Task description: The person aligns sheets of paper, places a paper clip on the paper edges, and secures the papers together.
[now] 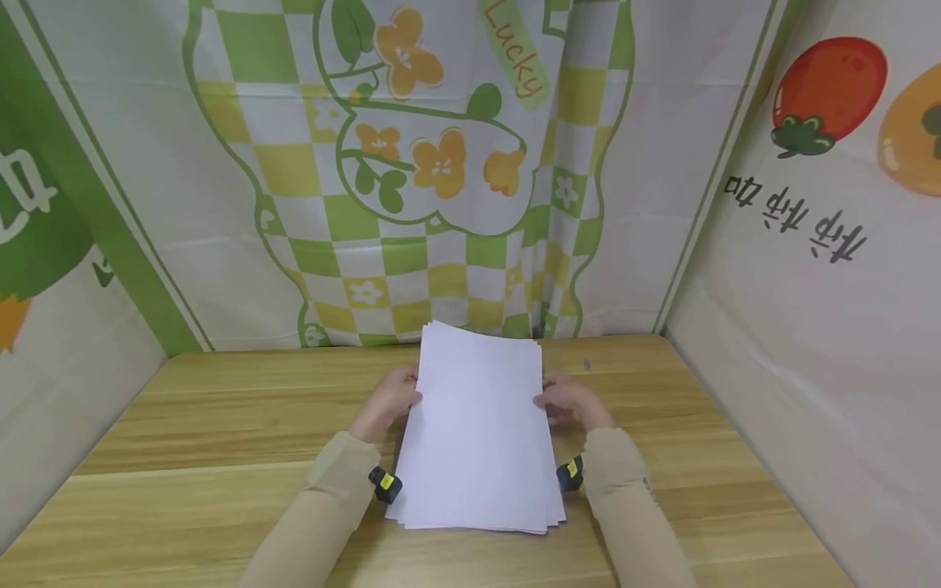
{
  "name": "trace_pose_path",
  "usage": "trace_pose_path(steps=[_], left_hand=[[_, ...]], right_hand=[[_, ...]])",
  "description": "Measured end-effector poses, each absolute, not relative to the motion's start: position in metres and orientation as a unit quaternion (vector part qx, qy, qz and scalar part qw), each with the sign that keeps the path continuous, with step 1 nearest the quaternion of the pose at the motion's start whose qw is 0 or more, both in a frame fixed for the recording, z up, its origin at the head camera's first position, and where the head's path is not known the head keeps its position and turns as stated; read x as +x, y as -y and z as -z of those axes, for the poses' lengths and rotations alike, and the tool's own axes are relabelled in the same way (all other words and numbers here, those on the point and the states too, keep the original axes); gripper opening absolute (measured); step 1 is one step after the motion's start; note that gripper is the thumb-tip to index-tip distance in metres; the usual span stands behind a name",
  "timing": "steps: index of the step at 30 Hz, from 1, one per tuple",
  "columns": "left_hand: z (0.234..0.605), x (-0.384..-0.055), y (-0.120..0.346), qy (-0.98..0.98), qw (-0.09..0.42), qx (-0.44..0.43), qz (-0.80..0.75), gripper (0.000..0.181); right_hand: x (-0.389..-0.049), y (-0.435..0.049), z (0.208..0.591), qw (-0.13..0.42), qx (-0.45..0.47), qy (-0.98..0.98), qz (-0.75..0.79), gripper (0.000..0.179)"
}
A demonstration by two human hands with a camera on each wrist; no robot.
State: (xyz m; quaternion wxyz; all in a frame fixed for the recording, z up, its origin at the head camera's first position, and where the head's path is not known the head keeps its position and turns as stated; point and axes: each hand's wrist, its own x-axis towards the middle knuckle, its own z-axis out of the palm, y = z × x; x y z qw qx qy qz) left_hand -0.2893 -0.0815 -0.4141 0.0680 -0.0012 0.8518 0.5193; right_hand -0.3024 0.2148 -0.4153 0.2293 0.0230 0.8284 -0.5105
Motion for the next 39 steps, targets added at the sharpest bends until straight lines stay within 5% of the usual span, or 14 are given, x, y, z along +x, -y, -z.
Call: trace_pose_path(steps=[19, 26, 39], left_hand=[[0.398, -0.28, 0.084, -0.82, 0.027, -0.01, -0.572, 0.046], [0.395, -0.28, 0.082, -0.802, 0.025, -0.018, -0.596, 0.044], [0.381, -0.271, 0.08, -0.779, -0.011, -0.01, -0.626, 0.033]], right_hand=[[-0.299, -0.205, 0.398, 0.174, 0.024, -0.831, 0.528, 0.042], [-0.295, -0.205, 0.391, 0.166, 0.015, -0.828, 0.536, 0.049], [-0.287, -0.201, 0.379, 0.105, -0.007, -0.847, 0.522, 0.033]])
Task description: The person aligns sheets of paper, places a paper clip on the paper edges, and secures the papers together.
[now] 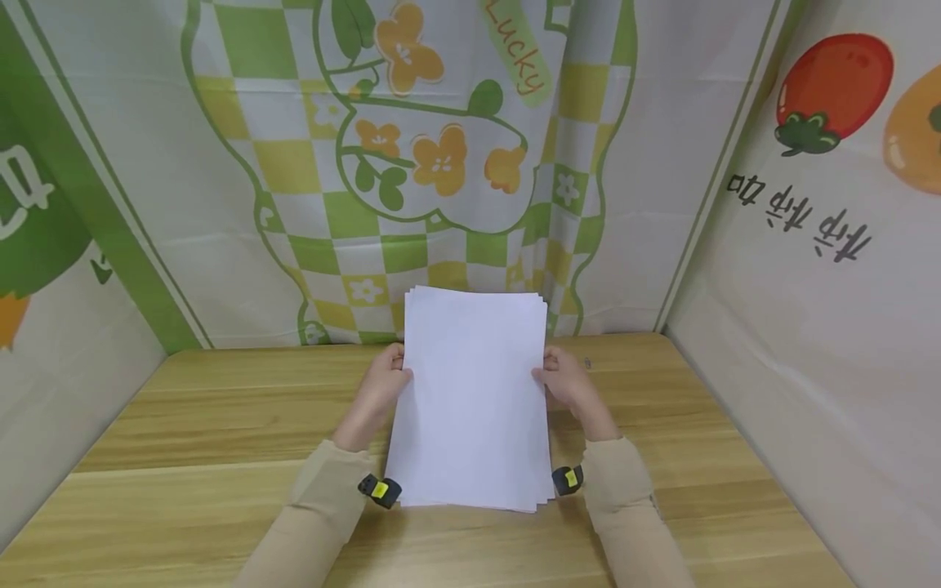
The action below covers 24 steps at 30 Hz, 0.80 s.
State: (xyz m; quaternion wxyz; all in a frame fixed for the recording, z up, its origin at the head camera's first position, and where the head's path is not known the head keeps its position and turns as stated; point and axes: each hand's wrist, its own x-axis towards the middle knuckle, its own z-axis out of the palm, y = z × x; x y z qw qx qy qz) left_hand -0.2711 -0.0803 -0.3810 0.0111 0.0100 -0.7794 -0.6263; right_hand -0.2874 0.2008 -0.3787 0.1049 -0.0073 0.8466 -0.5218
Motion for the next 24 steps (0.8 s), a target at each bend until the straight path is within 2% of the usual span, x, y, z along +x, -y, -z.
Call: trace_pose_path(steps=[10, 24], left_hand=[[0.375, -0.272, 0.079, 0.751, 0.036, 0.014, 0.659, 0.036], [0.358, -0.263, 0.08, 0.729, 0.064, -0.005, 0.681, 0.031]], right_hand=[[-0.283, -0.2, 0.371, 0.059, -0.034, -0.833, 0.549, 0.026], [-0.27, -0.193, 0.356, -0.002, -0.046, -0.814, 0.579, 0.036]])
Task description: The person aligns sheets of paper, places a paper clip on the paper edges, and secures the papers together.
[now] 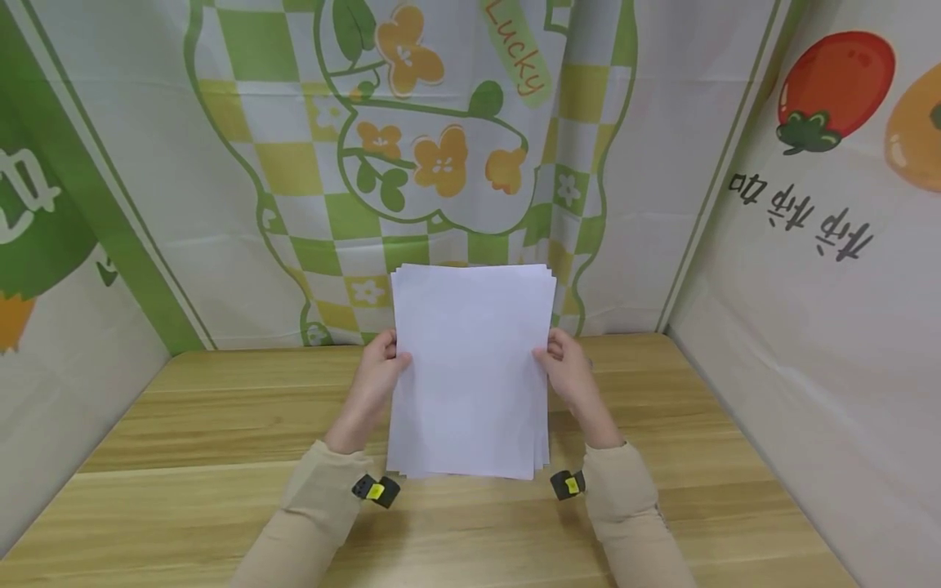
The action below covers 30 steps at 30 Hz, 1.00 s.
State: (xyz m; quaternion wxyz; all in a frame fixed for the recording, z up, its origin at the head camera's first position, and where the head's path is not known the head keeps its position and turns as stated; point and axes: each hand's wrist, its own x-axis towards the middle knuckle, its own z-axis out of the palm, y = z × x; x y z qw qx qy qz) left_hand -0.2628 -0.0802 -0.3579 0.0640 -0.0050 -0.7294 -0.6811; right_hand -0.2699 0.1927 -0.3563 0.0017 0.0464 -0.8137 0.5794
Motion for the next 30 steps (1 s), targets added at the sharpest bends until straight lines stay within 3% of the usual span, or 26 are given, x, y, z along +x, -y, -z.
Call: trace_pose_path(steps=[30], left_hand=[[0.3484, -0.2566, 0.0783, 0.727, 0.088, -0.071, 0.678, 0.039]], right_hand=[[-0.2633, -0.1869, 0.35, 0.106, 0.067, 0.785, -0.606, 0.035]])
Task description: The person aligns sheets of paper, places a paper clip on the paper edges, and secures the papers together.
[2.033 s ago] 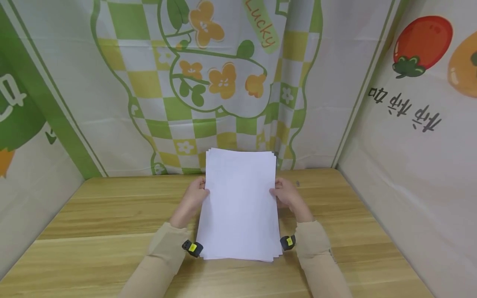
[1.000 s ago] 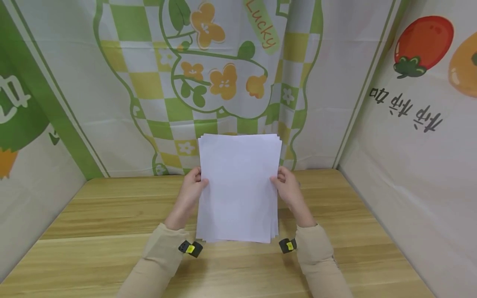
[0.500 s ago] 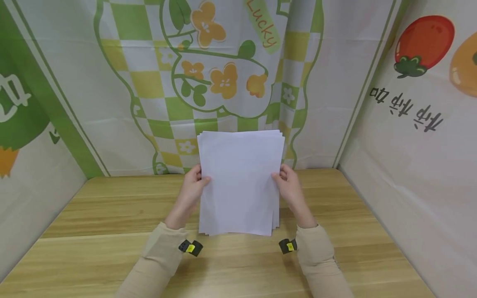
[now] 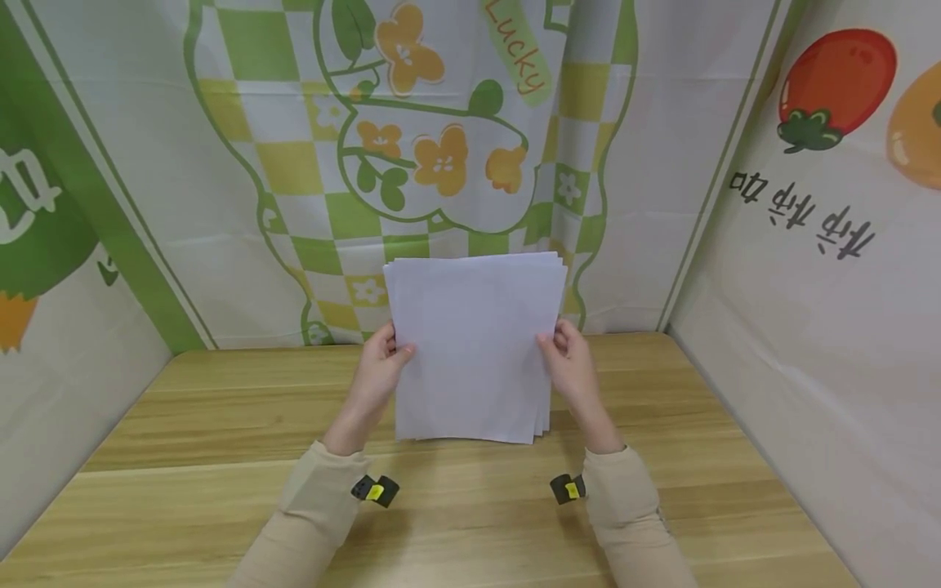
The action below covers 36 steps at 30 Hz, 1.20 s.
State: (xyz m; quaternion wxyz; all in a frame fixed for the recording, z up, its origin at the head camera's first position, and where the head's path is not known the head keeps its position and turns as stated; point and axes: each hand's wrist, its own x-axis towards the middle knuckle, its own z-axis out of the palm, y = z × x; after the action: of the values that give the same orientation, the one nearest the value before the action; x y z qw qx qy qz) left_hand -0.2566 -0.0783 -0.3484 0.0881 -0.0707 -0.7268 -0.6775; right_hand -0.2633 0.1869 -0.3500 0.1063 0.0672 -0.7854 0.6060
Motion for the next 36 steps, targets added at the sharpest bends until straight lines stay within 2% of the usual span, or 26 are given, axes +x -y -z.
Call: trace_pose_path(steps=[11, 30, 36], left_hand=[[0.345, -0.254, 0.077, 0.711, 0.123, -0.118, 0.682, 0.041], [0.353, -0.256, 0.079, 0.696, 0.131, -0.125, 0.695, 0.039], [0.353, -0.254, 0.08, 0.689, 0.118, -0.13, 0.703, 0.037]], right_hand=[[-0.265, -0.187, 0.352, 0.148, 0.11, 0.757, -0.627, 0.036], [-0.267, -0.192, 0.362, 0.167, 0.173, 0.735, -0.634, 0.032], [-0.268, -0.192, 0.365, 0.171, 0.198, 0.724, -0.638, 0.028]])
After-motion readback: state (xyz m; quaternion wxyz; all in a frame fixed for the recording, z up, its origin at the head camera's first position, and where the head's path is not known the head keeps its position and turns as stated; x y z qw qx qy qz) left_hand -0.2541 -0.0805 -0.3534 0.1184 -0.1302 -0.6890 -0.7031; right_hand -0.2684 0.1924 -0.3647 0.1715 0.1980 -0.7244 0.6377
